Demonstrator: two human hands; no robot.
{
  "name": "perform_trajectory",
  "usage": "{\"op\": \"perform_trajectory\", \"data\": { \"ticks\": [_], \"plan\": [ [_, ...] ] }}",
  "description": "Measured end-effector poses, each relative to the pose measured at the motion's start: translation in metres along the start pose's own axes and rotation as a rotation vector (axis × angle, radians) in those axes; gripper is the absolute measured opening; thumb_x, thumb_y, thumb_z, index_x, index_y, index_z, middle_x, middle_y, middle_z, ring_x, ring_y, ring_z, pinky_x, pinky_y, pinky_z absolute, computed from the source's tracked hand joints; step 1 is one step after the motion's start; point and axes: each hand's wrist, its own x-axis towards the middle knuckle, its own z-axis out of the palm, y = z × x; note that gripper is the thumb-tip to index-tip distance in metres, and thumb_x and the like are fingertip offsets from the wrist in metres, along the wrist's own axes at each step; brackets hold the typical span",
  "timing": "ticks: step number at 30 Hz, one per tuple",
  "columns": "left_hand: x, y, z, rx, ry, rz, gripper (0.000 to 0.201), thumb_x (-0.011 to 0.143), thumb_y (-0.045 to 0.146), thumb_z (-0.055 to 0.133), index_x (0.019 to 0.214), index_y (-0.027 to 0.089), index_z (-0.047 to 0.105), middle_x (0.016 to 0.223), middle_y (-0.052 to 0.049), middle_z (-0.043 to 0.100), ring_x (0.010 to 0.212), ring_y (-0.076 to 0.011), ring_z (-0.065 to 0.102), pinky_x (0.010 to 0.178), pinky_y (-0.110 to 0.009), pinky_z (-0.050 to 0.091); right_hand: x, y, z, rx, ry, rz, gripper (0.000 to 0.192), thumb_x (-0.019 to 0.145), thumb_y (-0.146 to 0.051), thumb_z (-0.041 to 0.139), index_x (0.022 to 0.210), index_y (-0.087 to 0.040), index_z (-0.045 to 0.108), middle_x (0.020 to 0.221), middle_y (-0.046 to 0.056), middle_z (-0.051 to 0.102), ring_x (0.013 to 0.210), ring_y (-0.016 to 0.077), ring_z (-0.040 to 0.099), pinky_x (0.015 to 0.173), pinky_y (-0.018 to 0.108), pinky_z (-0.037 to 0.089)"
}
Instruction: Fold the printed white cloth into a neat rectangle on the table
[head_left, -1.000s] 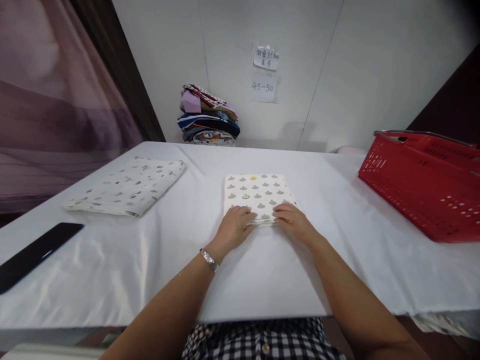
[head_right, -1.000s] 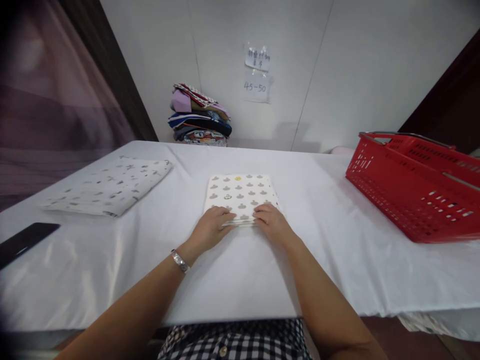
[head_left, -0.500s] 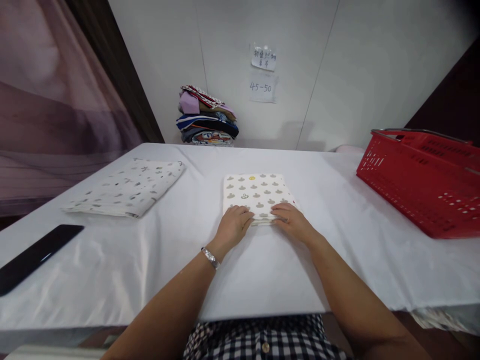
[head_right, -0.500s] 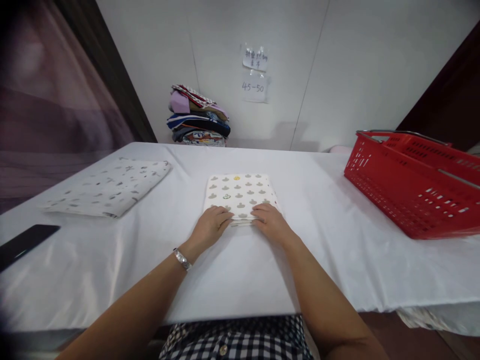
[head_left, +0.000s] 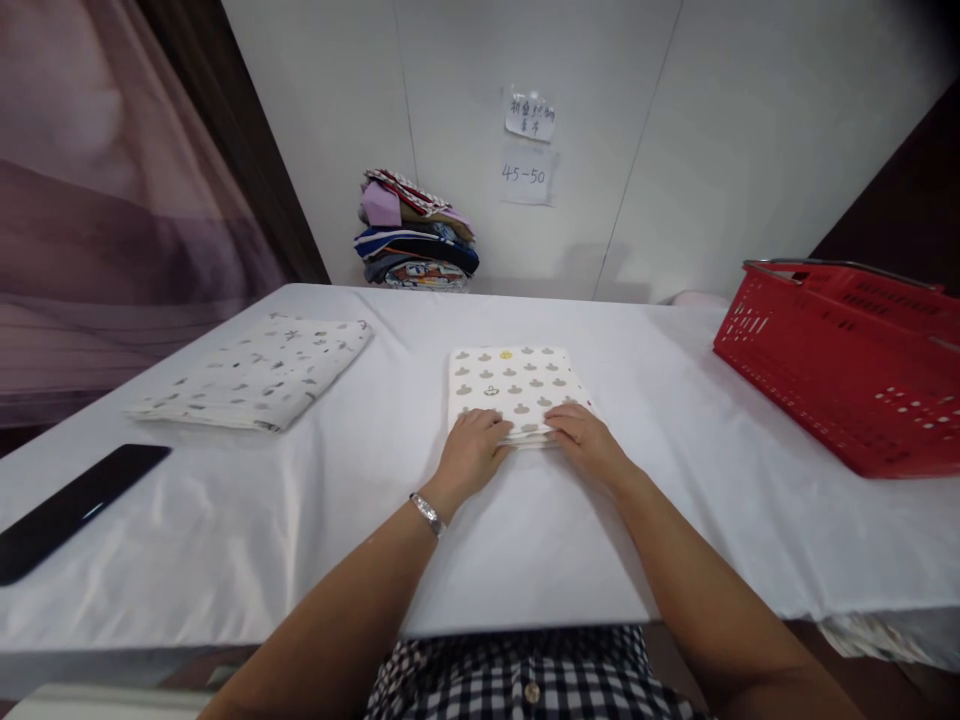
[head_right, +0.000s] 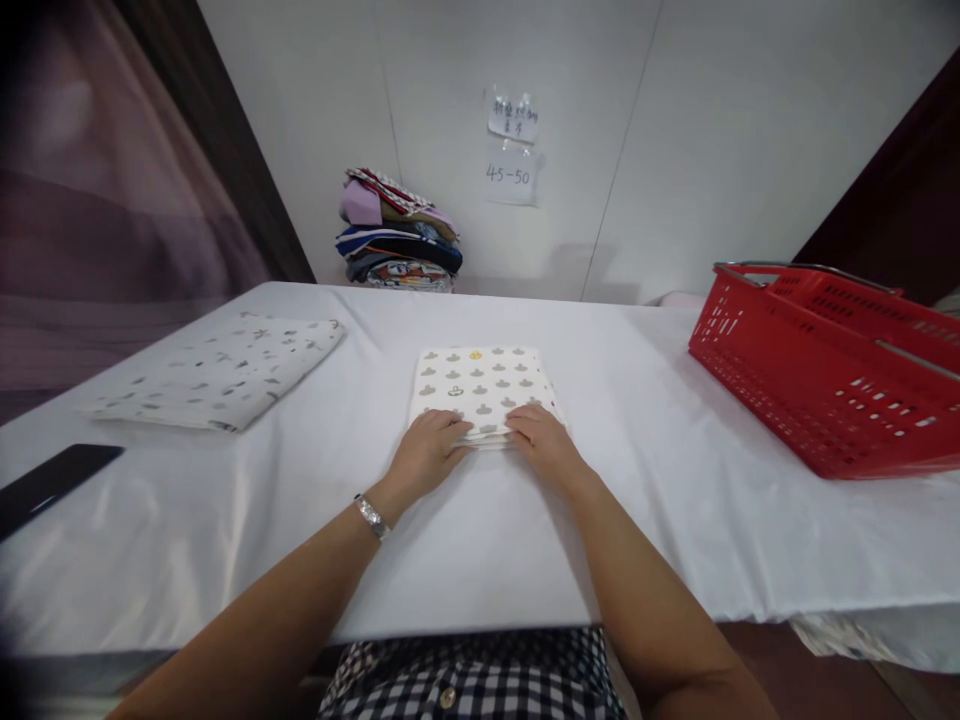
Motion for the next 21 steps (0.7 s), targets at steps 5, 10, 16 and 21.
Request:
{"op": "perform_trajectory", "data": {
  "ticks": [5, 10, 16, 21],
  "plan": [
    [0.0012, -0.0001, 0.0000, 0.000, -0.006, -0.014, 0.015, 0.087, 0.025, 0.051, 0.097, 0.023, 0.062, 0.096, -0.005, 0.060, 0.090, -0.0208, 0.051, 0.080, -0.037, 0.040, -0.0012, -0.0004, 0.0011, -0.017, -0.001, 0.010, 0.021, 0.087, -0.023, 0.049, 0.098, -0.026, 0.067, 0.103, 0.005, 0.065, 0.101, 0.0222, 0.056, 0.088, 0.043, 0.047],
    [0.0023, 0.0002, -0.0003, 0.013, -0.015, -0.022, 0.018, 0.091, 0.024, 0.044, 0.097, 0.022, 0.061, 0.092, -0.004, 0.060, 0.086, -0.0191, 0.050, 0.079, -0.036, 0.039, -0.0021, -0.0012, 0.0005, -0.033, -0.029, 0.003, 0.022, 0.082, -0.021, 0.056, 0.102, -0.024, 0.064, 0.108, 0.005, 0.063, 0.103, 0.0219, 0.055, 0.089, 0.042, 0.047],
    [0.0037, 0.0021, -0.0011, 0.053, -0.017, -0.031, 0.017, 0.091, 0.024, 0.043, 0.091, 0.021, 0.060, 0.091, -0.004, 0.060, 0.085, -0.0189, 0.050, 0.077, -0.034, 0.038, -0.0010, -0.0012, 0.0020, -0.082, -0.040, -0.020, 0.022, 0.083, -0.023, 0.056, 0.104, -0.023, 0.063, 0.108, 0.007, 0.063, 0.103, 0.0225, 0.055, 0.089, 0.043, 0.046],
    [0.0038, 0.0030, -0.0015, 0.066, -0.020, -0.029, 0.017, 0.091, 0.024, 0.043, 0.090, 0.020, 0.059, 0.090, -0.004, 0.060, 0.084, -0.0188, 0.050, 0.076, -0.034, 0.038, -0.0017, -0.0038, 0.0042, -0.095, 0.029, -0.001, 0.024, 0.088, -0.018, 0.046, 0.104, -0.024, 0.063, 0.104, 0.005, 0.065, 0.099, 0.0205, 0.056, 0.086, 0.040, 0.047]
  ]
}}
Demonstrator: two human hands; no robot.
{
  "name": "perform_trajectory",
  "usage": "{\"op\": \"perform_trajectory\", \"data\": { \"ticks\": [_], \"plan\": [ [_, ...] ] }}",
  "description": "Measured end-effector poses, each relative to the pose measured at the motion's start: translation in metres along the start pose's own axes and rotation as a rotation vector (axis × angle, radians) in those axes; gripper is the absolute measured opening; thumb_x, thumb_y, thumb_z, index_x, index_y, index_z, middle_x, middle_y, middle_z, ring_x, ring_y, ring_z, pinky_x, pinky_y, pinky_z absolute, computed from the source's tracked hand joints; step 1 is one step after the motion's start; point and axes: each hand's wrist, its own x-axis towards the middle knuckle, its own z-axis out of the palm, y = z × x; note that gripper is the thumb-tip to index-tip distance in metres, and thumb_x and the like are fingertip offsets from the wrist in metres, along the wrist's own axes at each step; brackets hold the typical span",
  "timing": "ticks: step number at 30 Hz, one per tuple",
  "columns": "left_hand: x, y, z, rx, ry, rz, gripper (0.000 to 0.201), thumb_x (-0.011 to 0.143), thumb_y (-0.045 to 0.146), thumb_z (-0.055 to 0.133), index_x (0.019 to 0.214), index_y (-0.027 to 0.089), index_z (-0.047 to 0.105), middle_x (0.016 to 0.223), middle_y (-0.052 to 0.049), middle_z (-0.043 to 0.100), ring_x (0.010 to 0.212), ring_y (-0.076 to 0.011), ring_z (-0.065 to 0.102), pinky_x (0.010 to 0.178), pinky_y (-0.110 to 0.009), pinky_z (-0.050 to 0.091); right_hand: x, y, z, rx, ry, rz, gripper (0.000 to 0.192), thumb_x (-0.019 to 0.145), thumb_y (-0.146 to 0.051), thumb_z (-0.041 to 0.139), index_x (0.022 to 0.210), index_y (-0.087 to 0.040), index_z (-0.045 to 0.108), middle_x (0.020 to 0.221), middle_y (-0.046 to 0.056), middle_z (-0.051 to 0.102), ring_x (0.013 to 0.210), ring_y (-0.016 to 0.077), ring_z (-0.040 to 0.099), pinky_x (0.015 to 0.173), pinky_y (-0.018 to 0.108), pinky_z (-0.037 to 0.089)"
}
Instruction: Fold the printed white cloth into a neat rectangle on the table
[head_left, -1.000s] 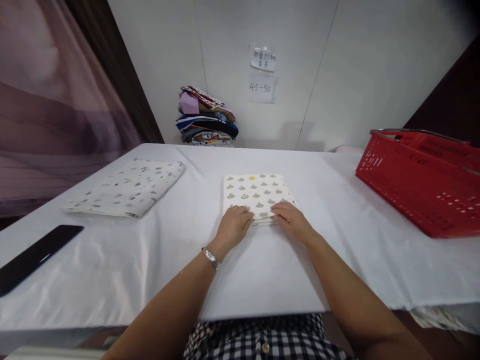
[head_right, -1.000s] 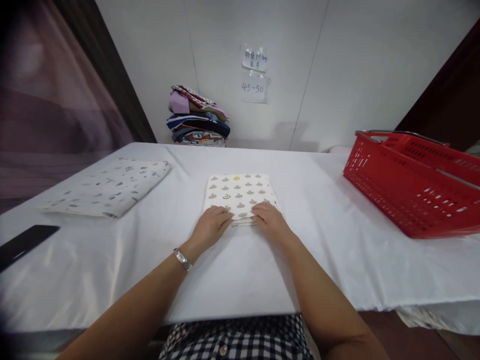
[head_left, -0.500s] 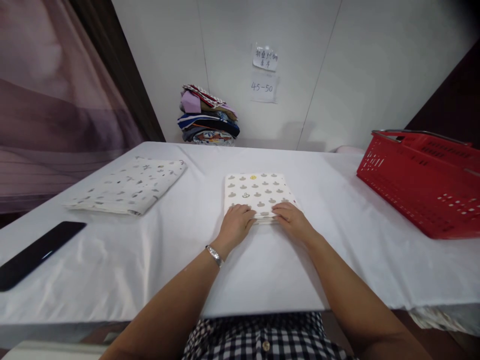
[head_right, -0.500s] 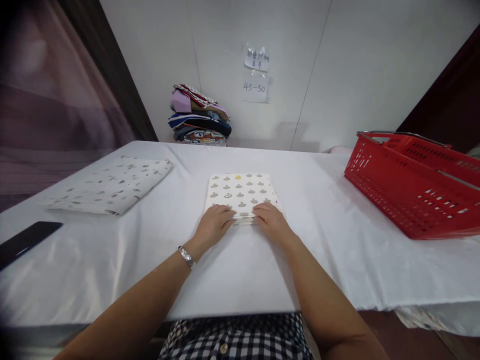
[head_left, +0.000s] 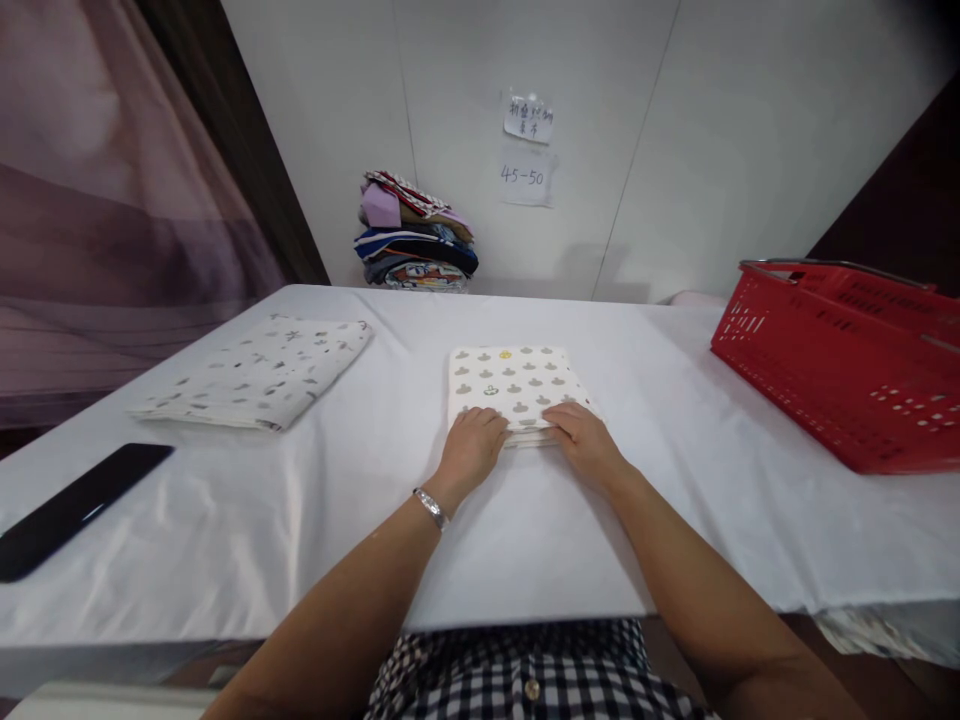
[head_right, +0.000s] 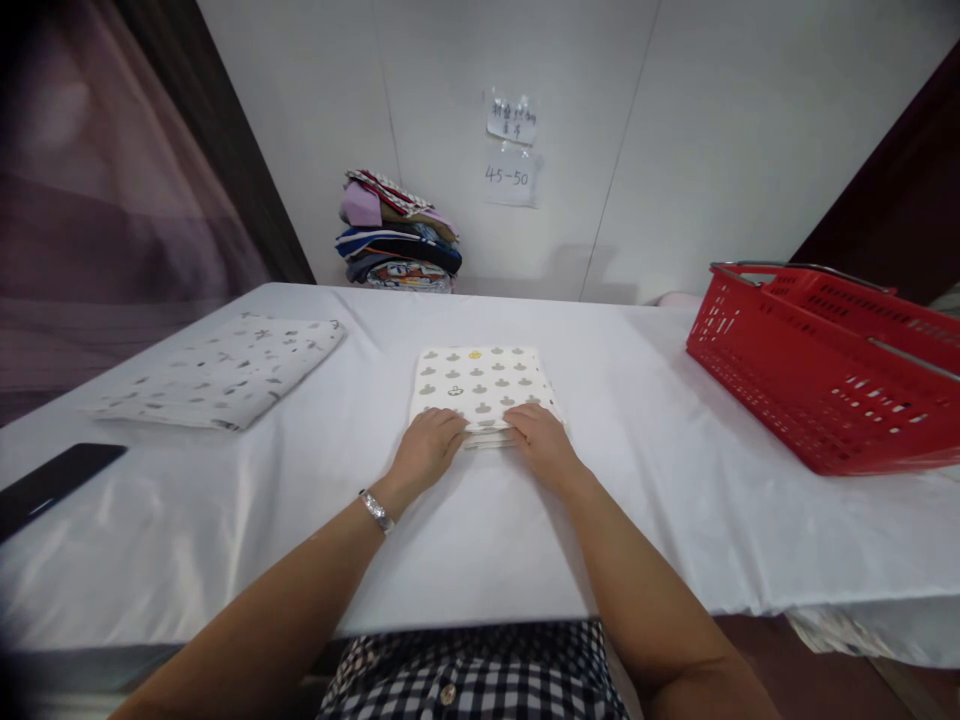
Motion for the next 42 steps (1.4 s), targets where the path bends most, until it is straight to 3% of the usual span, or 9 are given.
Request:
{"op": "perform_trajectory", "data": {
  "ticks": [9, 17, 25, 33, 42],
  "plan": [
    [-0.0044, -0.0001, 0.0023, -0.025, 0.030, 0.021, 0.025, 0.085, 0.022, 0.053, 0.110, 0.022, 0.056, 0.101, -0.005, 0.059, 0.094, -0.0213, 0.050, 0.082, -0.037, 0.038, 0.0005, -0.0013, -0.0004, -0.029, -0.022, 0.014, 0.022, 0.088, -0.018, 0.046, 0.100, -0.022, 0.063, 0.100, 0.005, 0.066, 0.095, 0.0208, 0.057, 0.083, 0.039, 0.047],
    [-0.0027, 0.0007, 0.0011, -0.021, 0.009, 0.003, 0.016, 0.089, 0.024, 0.047, 0.098, 0.022, 0.060, 0.094, -0.004, 0.059, 0.088, -0.0194, 0.050, 0.079, -0.035, 0.038, -0.0007, 0.0021, -0.0007, -0.013, -0.089, -0.008, 0.026, 0.081, -0.019, 0.056, 0.106, -0.023, 0.062, 0.109, 0.006, 0.063, 0.103, 0.0219, 0.054, 0.090, 0.042, 0.045],
    [-0.0011, 0.0004, 0.0015, -0.020, 0.001, -0.012, 0.017, 0.091, 0.026, 0.044, 0.095, 0.021, 0.060, 0.091, -0.004, 0.059, 0.086, -0.0192, 0.050, 0.078, -0.035, 0.038, -0.0002, 0.0045, 0.0033, -0.068, -0.087, -0.023, 0.025, 0.085, -0.018, 0.050, 0.106, -0.022, 0.062, 0.109, 0.006, 0.063, 0.102, 0.0216, 0.055, 0.089, 0.041, 0.045],
    [-0.0039, 0.0020, 0.0014, -0.016, 0.028, 0.015, 0.026, 0.083, 0.028, 0.058, 0.108, 0.022, 0.057, 0.101, -0.006, 0.058, 0.092, -0.0221, 0.049, 0.081, -0.038, 0.038, 0.0005, -0.0001, 0.0032, -0.075, -0.072, 0.030, 0.025, 0.088, -0.016, 0.043, 0.105, -0.021, 0.060, 0.106, 0.006, 0.063, 0.099, 0.0207, 0.055, 0.087, 0.040, 0.045],
    [-0.0007, 0.0013, 0.0019, 0.016, 0.002, -0.015, 0.015, 0.090, 0.024, 0.045, 0.096, 0.021, 0.059, 0.093, -0.005, 0.060, 0.086, -0.0202, 0.049, 0.076, -0.036, 0.038, 0.0012, 0.0004, 0.0007, -0.031, -0.105, -0.006, 0.031, 0.083, -0.016, 0.050, 0.111, -0.023, 0.058, 0.110, 0.007, 0.062, 0.103, 0.0227, 0.053, 0.089, 0.043, 0.043]
  ]
}}
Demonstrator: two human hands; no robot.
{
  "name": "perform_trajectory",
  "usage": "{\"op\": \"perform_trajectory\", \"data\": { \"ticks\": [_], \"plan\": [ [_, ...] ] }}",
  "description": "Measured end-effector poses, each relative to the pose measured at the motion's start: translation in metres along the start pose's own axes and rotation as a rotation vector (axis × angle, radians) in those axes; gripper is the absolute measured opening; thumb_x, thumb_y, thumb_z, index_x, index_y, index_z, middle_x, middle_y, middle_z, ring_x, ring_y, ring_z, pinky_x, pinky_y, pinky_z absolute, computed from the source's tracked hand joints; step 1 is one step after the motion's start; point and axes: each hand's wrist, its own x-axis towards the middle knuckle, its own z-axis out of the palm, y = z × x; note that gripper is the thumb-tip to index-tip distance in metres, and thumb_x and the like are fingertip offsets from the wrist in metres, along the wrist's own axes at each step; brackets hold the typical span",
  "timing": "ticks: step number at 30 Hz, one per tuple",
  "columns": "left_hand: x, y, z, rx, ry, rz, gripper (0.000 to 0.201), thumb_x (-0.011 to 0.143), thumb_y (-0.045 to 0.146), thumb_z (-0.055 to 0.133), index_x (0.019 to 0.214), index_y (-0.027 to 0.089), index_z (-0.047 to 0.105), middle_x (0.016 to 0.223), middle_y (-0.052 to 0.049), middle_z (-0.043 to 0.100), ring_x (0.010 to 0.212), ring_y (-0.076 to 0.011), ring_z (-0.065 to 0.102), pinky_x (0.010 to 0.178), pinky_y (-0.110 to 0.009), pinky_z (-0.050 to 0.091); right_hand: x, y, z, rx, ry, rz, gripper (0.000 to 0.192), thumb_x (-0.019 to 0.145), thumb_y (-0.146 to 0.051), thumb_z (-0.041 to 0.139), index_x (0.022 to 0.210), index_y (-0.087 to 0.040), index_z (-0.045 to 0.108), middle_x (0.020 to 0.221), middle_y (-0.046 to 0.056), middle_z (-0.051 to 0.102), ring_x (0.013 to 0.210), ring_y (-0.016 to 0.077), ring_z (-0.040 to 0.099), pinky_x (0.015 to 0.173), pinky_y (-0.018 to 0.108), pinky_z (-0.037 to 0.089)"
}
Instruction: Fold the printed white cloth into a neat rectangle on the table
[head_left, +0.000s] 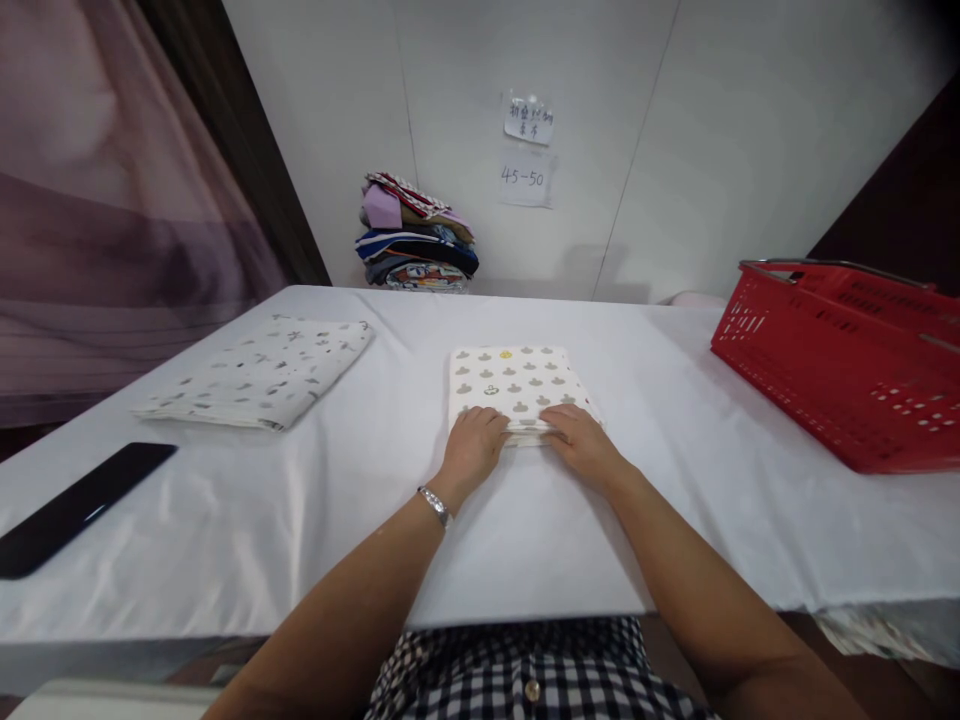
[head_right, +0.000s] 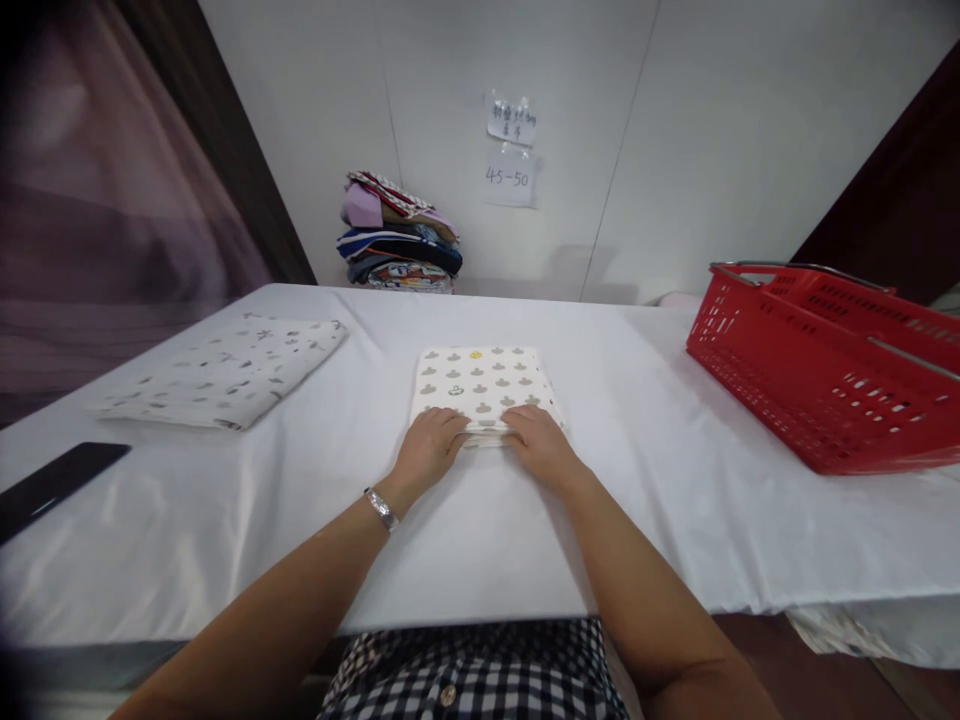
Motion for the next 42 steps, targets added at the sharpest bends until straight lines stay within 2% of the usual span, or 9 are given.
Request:
{"op": "perform_trajectory", "data": {
  "ticks": [4, 9, 14, 20, 26, 30, 33, 38, 42],
  "plan": [
    [0.002, 0.001, 0.000, 0.028, -0.012, -0.018, 0.014, 0.090, 0.024, 0.045, 0.093, 0.019, 0.058, 0.091, -0.005, 0.060, 0.085, -0.0206, 0.050, 0.076, -0.035, 0.038, 0.001, 0.000, 0.001, -0.028, 0.012, -0.013, 0.035, 0.082, -0.012, 0.048, 0.114, -0.022, 0.057, 0.113, 0.007, 0.059, 0.106, 0.0225, 0.051, 0.091, 0.042, 0.042],
    [0.001, 0.000, -0.001, 0.018, -0.014, -0.001, 0.012, 0.088, 0.024, 0.049, 0.095, 0.020, 0.058, 0.091, -0.005, 0.059, 0.087, -0.0208, 0.050, 0.077, -0.036, 0.038, 0.000, 0.000, 0.002, -0.032, 0.047, 0.013, 0.031, 0.083, -0.010, 0.044, 0.107, -0.021, 0.060, 0.106, 0.007, 0.061, 0.100, 0.0215, 0.051, 0.088, 0.040, 0.043],
    [-0.002, 0.002, 0.001, -0.014, 0.023, 0.013, 0.030, 0.081, 0.015, 0.053, 0.110, 0.023, 0.054, 0.103, -0.006, 0.058, 0.095, -0.0223, 0.049, 0.082, -0.038, 0.039, -0.001, 0.000, 0.001, -0.019, 0.063, 0.018, 0.031, 0.085, -0.011, 0.041, 0.107, -0.022, 0.060, 0.104, 0.007, 0.061, 0.098, 0.0213, 0.052, 0.086, 0.039, 0.044],
    [-0.003, 0.002, 0.002, -0.029, 0.037, 0.014, 0.041, 0.076, 0.006, 0.046, 0.112, 0.023, 0.054, 0.104, -0.006, 0.058, 0.098, -0.0228, 0.050, 0.085, -0.040, 0.039, -0.002, 0.003, 0.002, -0.023, 0.051, 0.025, 0.031, 0.085, -0.011, 0.043, 0.108, -0.023, 0.060, 0.105, 0.006, 0.062, 0.099, 0.0218, 0.052, 0.086, 0.040, 0.044],
    [-0.003, 0.001, 0.001, -0.045, -0.006, 0.001, 0.050, 0.067, -0.003, 0.043, 0.108, 0.023, 0.057, 0.103, -0.007, 0.059, 0.098, -0.0228, 0.051, 0.083, -0.041, 0.040, -0.001, 0.003, 0.002, -0.010, 0.026, 0.034, 0.032, 0.082, -0.010, 0.046, 0.106, -0.024, 0.062, 0.104, 0.006, 0.063, 0.099, 0.0218, 0.054, 0.086, 0.041, 0.045],
    [-0.004, 0.000, 0.000, -0.079, 0.012, 0.012, 0.043, 0.069, -0.001, 0.045, 0.104, 0.022, 0.058, 0.100, -0.005, 0.059, 0.098, -0.0213, 0.051, 0.084, -0.039, 0.040, 0.000, 0.000, 0.000, 0.004, 0.005, 0.041, 0.032, 0.080, -0.010, 0.048, 0.104, -0.024, 0.063, 0.105, 0.006, 0.062, 0.099, 0.0218, 0.054, 0.087, 0.041, 0.045],
    [-0.005, -0.003, -0.003, -0.104, 0.039, 0.008, 0.032, 0.075, 0.008, 0.053, 0.103, 0.022, 0.058, 0.101, -0.005, 0.059, 0.097, -0.0208, 0.051, 0.085, -0.038, 0.040, 0.000, -0.001, -0.002, 0.012, -0.007, 0.043, 0.033, 0.079, -0.010, 0.048, 0.105, -0.024, 0.063, 0.105, 0.006, 0.062, 0.099, 0.0222, 0.054, 0.086, 0.042, 0.046],
    [-0.005, -0.009, -0.008, -0.072, 0.030, -0.049, 0.012, 0.081, 0.021, 0.057, 0.092, 0.024, 0.063, 0.094, -0.004, 0.059, 0.090, -0.0205, 0.052, 0.078, -0.036, 0.041, 0.000, -0.004, -0.004, 0.018, 0.032, 0.015, 0.036, 0.081, -0.015, 0.052, 0.115, -0.025, 0.058, 0.114, 0.007, 0.060, 0.107, 0.0227, 0.052, 0.091, 0.044, 0.044],
    [-0.004, -0.012, -0.007, -0.067, 0.020, -0.044, 0.010, 0.082, 0.021, 0.057, 0.088, 0.024, 0.064, 0.091, -0.004, 0.060, 0.089, -0.0196, 0.053, 0.077, -0.036, 0.040, 0.000, -0.002, 0.000, -0.009, 0.003, -0.045, 0.035, 0.084, -0.013, 0.049, 0.114, -0.027, 0.060, 0.116, 0.006, 0.061, 0.110, 0.0217, 0.053, 0.094, 0.044, 0.042]
  ]
}}
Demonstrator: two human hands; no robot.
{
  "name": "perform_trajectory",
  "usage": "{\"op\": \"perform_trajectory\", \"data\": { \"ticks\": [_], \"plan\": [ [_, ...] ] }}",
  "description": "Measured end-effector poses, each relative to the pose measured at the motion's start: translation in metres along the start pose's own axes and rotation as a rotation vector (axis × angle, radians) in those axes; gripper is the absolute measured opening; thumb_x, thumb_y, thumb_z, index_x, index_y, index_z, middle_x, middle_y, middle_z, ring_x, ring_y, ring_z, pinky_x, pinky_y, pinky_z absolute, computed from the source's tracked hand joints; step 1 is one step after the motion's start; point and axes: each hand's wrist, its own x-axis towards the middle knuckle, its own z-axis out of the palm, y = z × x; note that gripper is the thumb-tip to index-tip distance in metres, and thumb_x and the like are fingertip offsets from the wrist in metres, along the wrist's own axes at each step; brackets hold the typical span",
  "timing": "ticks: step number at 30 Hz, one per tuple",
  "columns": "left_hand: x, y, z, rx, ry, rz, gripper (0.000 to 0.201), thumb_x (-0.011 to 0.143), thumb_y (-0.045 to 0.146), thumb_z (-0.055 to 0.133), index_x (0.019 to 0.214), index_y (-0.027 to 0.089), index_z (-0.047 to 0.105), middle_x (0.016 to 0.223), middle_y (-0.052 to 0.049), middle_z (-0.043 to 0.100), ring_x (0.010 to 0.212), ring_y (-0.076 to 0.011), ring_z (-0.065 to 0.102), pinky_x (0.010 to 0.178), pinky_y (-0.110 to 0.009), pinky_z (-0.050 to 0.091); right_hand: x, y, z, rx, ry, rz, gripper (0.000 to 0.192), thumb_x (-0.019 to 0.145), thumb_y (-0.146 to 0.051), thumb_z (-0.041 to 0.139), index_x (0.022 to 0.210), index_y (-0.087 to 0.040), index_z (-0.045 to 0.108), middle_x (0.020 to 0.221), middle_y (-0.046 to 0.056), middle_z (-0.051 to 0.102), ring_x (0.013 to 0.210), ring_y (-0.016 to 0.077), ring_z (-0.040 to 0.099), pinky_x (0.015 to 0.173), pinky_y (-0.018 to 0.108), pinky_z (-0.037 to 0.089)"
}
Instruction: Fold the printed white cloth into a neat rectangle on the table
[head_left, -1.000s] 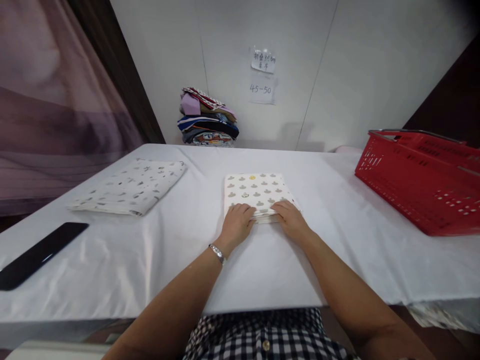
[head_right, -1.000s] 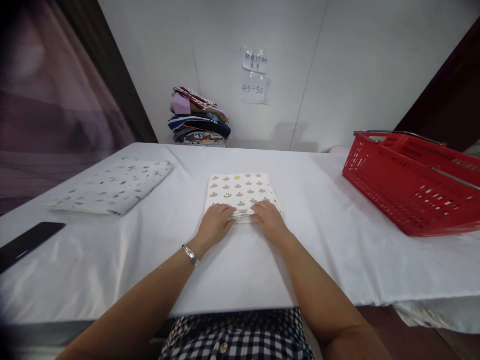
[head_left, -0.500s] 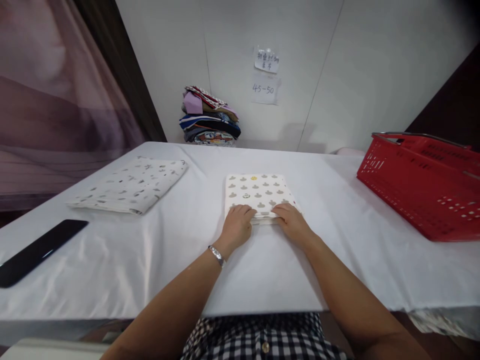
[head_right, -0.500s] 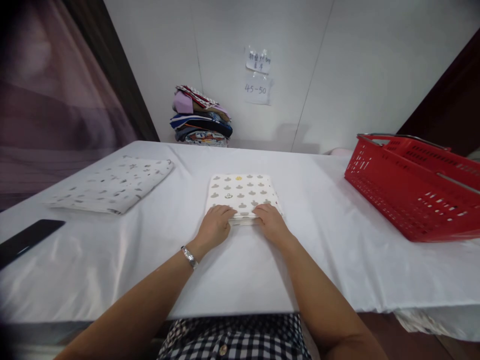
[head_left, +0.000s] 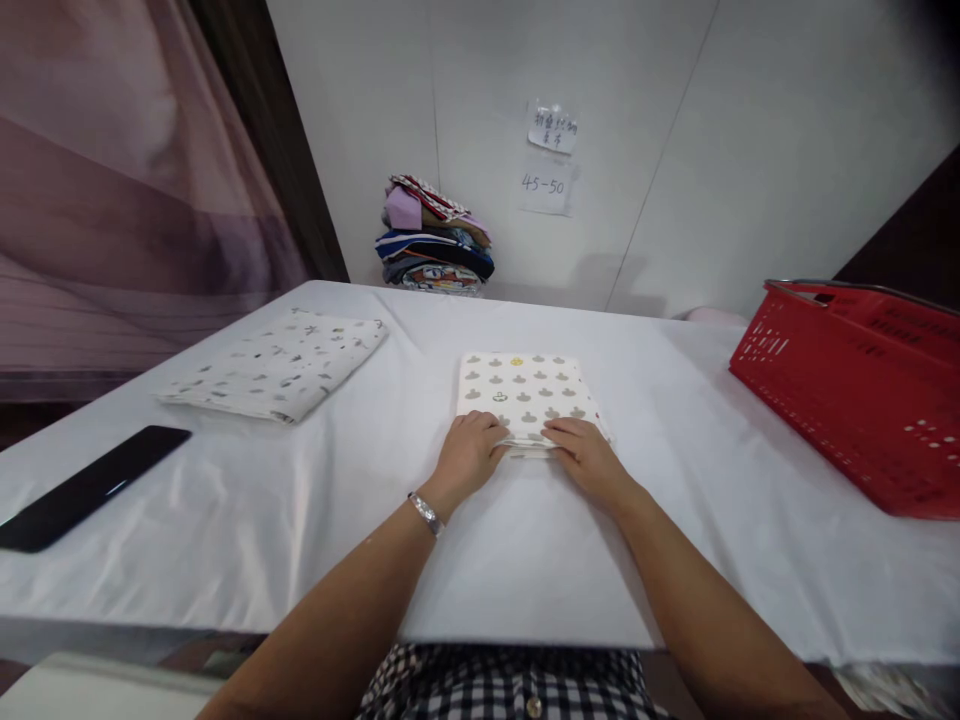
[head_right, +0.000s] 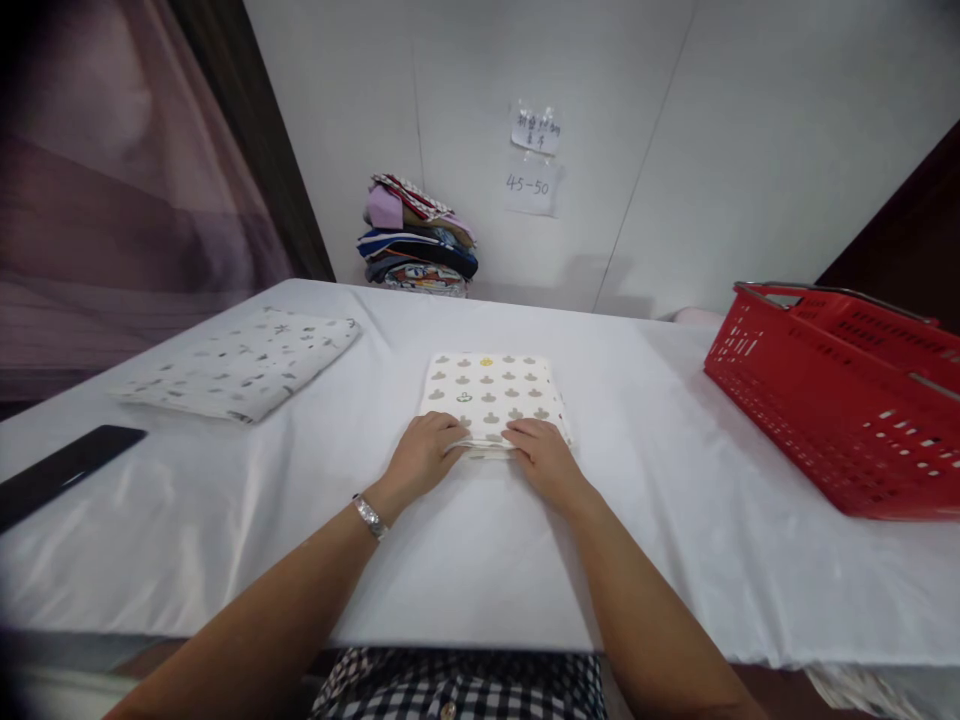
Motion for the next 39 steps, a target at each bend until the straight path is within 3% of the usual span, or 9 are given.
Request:
{"op": "perform_trajectory", "data": {
  "ticks": [4, 13, 19, 22, 26, 29, 34, 39],
  "plan": [
    [-0.001, -0.006, -0.005, -0.026, -0.008, -0.033, 0.012, 0.078, 0.023, 0.061, 0.090, 0.024, 0.064, 0.093, -0.003, 0.060, 0.089, -0.0193, 0.053, 0.078, -0.036, 0.041, -0.001, 0.005, 0.005, -0.004, -0.019, 0.010, 0.033, 0.086, -0.014, 0.046, 0.113, -0.027, 0.061, 0.116, 0.005, 0.061, 0.109, 0.0222, 0.054, 0.093, 0.045, 0.042],
    [-0.030, -0.018, -0.034, -0.147, 0.011, -0.316, 0.022, 0.073, 0.018, 0.058, 0.095, 0.021, 0.059, 0.099, -0.003, 0.057, 0.090, -0.0188, 0.055, 0.073, -0.031, 0.047, -0.005, 0.008, 0.006, 0.023, -0.013, 0.040, 0.033, 0.087, -0.019, 0.046, 0.114, -0.029, 0.061, 0.118, 0.004, 0.061, 0.110, 0.0235, 0.054, 0.094, 0.047, 0.042],
    [-0.032, -0.023, -0.028, -0.388, 0.023, -0.427, 0.011, 0.077, 0.023, 0.057, 0.086, 0.021, 0.063, 0.088, 0.000, 0.058, 0.074, -0.0131, 0.057, 0.067, -0.026, 0.047, -0.001, 0.001, 0.004, 0.029, 0.134, -0.030, 0.030, 0.084, -0.021, 0.052, 0.113, -0.026, 0.061, 0.115, 0.006, 0.061, 0.108, 0.0245, 0.053, 0.093, 0.047, 0.043],
    [-0.031, -0.031, -0.023, -0.499, 0.026, -0.441, 0.012, 0.075, 0.027, 0.059, 0.084, 0.021, 0.065, 0.089, 0.000, 0.059, 0.077, -0.0134, 0.057, 0.068, -0.025, 0.047, 0.002, -0.015, 0.006, 0.066, 0.199, -0.128, 0.024, 0.084, -0.018, 0.051, 0.104, -0.024, 0.063, 0.100, 0.007, 0.065, 0.095, 0.0220, 0.058, 0.084, 0.043, 0.047],
    [-0.031, -0.037, -0.019, -0.588, 0.006, -0.459, 0.014, 0.076, 0.031, 0.058, 0.082, 0.022, 0.068, 0.090, -0.001, 0.059, 0.079, -0.0140, 0.057, 0.070, -0.025, 0.046, 0.002, -0.040, 0.017, 0.160, 0.031, -0.218, 0.022, 0.085, -0.014, 0.046, 0.094, -0.022, 0.064, 0.082, 0.004, 0.065, 0.077, 0.0163, 0.059, 0.066, 0.030, 0.049],
    [-0.030, -0.036, -0.020, -0.633, -0.013, -0.461, 0.019, 0.079, 0.034, 0.055, 0.085, 0.022, 0.069, 0.092, -0.002, 0.058, 0.080, -0.0144, 0.057, 0.071, -0.025, 0.046, 0.000, -0.047, 0.027, 0.123, -0.049, -0.164, 0.024, 0.087, -0.015, 0.044, 0.098, -0.022, 0.064, 0.083, 0.004, 0.066, 0.076, 0.0157, 0.060, 0.065, 0.027, 0.049],
    [-0.029, -0.033, -0.021, -0.606, -0.031, -0.454, 0.023, 0.083, 0.036, 0.050, 0.083, 0.022, 0.068, 0.092, -0.002, 0.057, 0.080, -0.0146, 0.057, 0.073, -0.027, 0.045, -0.004, -0.040, 0.034, 0.016, 0.076, -0.005, 0.031, 0.087, -0.018, 0.043, 0.112, -0.022, 0.060, 0.096, 0.004, 0.069, 0.085, 0.0175, 0.064, 0.073, 0.030, 0.051],
    [-0.029, -0.034, -0.018, -0.553, -0.014, -0.454, 0.026, 0.084, 0.038, 0.047, 0.075, 0.020, 0.065, 0.090, -0.001, 0.056, 0.077, -0.0142, 0.056, 0.071, -0.026, 0.043, -0.002, -0.040, 0.037, -0.083, 0.130, 0.038, 0.035, 0.089, -0.019, 0.039, 0.119, -0.021, 0.057, 0.103, 0.006, 0.067, 0.091, 0.0180, 0.062, 0.076, 0.030, 0.050]
  ]
}}
